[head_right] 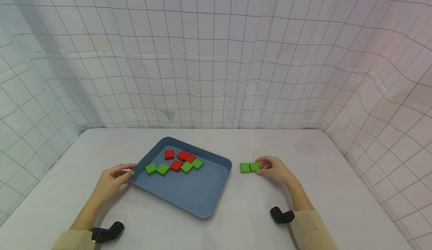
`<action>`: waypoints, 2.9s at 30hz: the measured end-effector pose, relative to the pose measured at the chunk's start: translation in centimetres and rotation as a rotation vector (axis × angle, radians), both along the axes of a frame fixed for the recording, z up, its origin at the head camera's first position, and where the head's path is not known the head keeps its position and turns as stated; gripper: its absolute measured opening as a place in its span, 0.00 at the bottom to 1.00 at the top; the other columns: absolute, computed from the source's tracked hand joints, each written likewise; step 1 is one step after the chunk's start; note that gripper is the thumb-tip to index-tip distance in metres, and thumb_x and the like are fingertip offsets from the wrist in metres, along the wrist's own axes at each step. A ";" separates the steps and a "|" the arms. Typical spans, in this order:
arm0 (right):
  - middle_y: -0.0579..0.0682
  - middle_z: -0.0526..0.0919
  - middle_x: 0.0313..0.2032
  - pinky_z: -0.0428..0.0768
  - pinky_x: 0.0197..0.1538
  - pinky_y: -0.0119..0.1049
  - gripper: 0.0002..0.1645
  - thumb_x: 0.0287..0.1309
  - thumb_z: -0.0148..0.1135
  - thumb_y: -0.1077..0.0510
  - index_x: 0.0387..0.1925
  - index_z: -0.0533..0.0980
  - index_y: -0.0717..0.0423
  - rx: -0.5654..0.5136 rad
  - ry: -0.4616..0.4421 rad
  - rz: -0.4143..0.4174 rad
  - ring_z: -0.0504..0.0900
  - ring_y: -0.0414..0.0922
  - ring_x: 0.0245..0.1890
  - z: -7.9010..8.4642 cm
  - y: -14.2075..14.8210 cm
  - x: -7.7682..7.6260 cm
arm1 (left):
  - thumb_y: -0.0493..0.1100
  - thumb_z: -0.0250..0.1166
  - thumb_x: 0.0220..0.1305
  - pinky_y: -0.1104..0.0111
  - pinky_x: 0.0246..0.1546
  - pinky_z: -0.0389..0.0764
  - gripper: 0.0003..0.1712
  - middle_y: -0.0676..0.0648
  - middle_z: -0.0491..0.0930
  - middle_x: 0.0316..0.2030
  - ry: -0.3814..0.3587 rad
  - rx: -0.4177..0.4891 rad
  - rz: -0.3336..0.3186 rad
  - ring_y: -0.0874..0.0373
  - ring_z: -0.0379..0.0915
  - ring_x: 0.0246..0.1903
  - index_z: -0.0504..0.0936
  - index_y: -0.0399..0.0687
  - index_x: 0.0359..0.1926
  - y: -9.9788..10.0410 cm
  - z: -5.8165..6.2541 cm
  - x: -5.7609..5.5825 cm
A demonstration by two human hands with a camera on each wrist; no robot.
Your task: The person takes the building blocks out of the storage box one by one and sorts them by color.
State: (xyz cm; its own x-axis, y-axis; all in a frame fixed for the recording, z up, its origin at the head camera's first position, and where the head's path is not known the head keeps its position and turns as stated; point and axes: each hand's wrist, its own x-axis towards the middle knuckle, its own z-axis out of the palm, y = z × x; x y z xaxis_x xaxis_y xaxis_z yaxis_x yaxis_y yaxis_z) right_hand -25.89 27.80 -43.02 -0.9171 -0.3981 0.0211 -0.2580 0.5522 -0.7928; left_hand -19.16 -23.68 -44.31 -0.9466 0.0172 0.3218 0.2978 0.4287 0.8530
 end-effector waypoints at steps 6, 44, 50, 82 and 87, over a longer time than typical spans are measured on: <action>0.58 0.76 0.36 0.77 0.31 0.32 0.28 0.50 0.65 0.62 0.53 0.70 0.68 -0.042 0.038 -0.033 0.77 0.42 0.32 0.2 -0.2 -0.1 | 0.34 0.60 0.60 0.71 0.28 0.81 0.14 0.58 0.77 0.42 -0.003 -0.003 0.002 0.71 0.73 0.32 0.79 0.33 0.47 0.1 0.1 0.0; 0.64 0.78 0.35 0.79 0.36 0.34 0.24 0.49 0.64 0.69 0.49 0.71 0.72 -0.173 0.193 0.097 0.78 0.53 0.33 3.4 -14.4 1.7 | 0.33 0.60 0.60 0.72 0.27 0.81 0.14 0.44 0.79 0.43 0.028 -0.011 -0.003 0.67 0.75 0.31 0.79 0.33 0.47 0.1 -0.1 -0.3; 0.58 0.79 0.35 0.78 0.35 0.31 0.24 0.51 0.66 0.63 0.50 0.72 0.66 -0.129 0.214 0.115 0.78 0.46 0.32 1.3 -15.2 0.3 | 0.33 0.60 0.60 0.72 0.27 0.80 0.14 0.43 0.79 0.43 0.033 -0.017 0.001 0.66 0.75 0.31 0.79 0.33 0.47 0.1 -0.2 -0.3; 0.50 0.77 0.27 0.73 0.24 0.25 0.23 0.46 0.69 0.62 0.45 0.75 0.65 0.032 0.157 0.060 0.72 0.37 0.22 0.6 -18.7 -0.2 | 0.33 0.60 0.60 0.73 0.27 0.80 0.13 0.51 0.79 0.43 0.026 -0.032 0.013 0.67 0.75 0.31 0.80 0.34 0.46 0.0 -0.1 -0.1; 0.49 0.76 0.25 0.71 0.23 0.25 0.22 0.46 0.69 0.62 0.45 0.76 0.66 0.037 0.146 0.059 0.70 0.37 0.21 0.5 -18.8 -0.3 | 0.33 0.60 0.60 0.73 0.28 0.80 0.13 0.51 0.79 0.42 0.027 -0.025 0.006 0.67 0.75 0.31 0.79 0.33 0.46 0.0 -0.1 -0.2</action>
State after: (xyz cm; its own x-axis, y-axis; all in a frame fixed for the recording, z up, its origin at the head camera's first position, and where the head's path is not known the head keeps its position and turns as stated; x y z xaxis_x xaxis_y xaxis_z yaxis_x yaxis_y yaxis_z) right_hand -26.18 8.97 -42.51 -0.8804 -0.4541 0.1366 -0.4017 0.5612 -0.7237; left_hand -19.32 -23.71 -44.41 -0.9378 0.0199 0.3466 0.3176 0.4519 0.8336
